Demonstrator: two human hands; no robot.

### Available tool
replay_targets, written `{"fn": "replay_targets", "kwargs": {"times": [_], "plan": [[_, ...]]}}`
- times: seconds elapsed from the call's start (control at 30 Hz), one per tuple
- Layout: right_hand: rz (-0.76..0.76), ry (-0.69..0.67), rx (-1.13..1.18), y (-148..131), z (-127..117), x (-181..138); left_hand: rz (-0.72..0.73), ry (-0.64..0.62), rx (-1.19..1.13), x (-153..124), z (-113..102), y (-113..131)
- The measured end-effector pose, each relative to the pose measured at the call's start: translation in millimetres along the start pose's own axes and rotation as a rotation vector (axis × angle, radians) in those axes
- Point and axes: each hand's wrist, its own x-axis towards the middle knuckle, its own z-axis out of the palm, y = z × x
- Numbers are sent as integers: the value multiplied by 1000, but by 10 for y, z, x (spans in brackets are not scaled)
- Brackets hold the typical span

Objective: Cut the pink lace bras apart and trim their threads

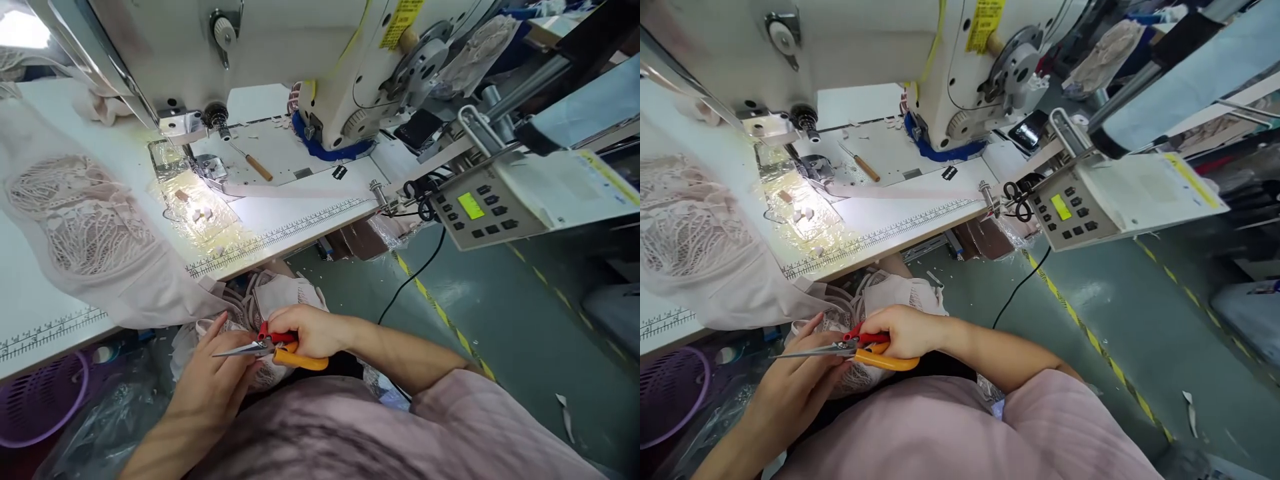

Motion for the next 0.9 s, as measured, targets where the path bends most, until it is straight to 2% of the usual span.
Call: {"fn": "replay_targets", "kwargs": {"times": [0.3,0.6,0.9], "plan": [[-19,20,-72,43,28,28,-8,-83,-22,-142,14,-35],[-64,10,-205,-182,-113,50,-38,-10,-80,-7,-10,-14],[-80,13,-225,-180,-68,95,-51,-61,-91,-43,-48,-16]]}}
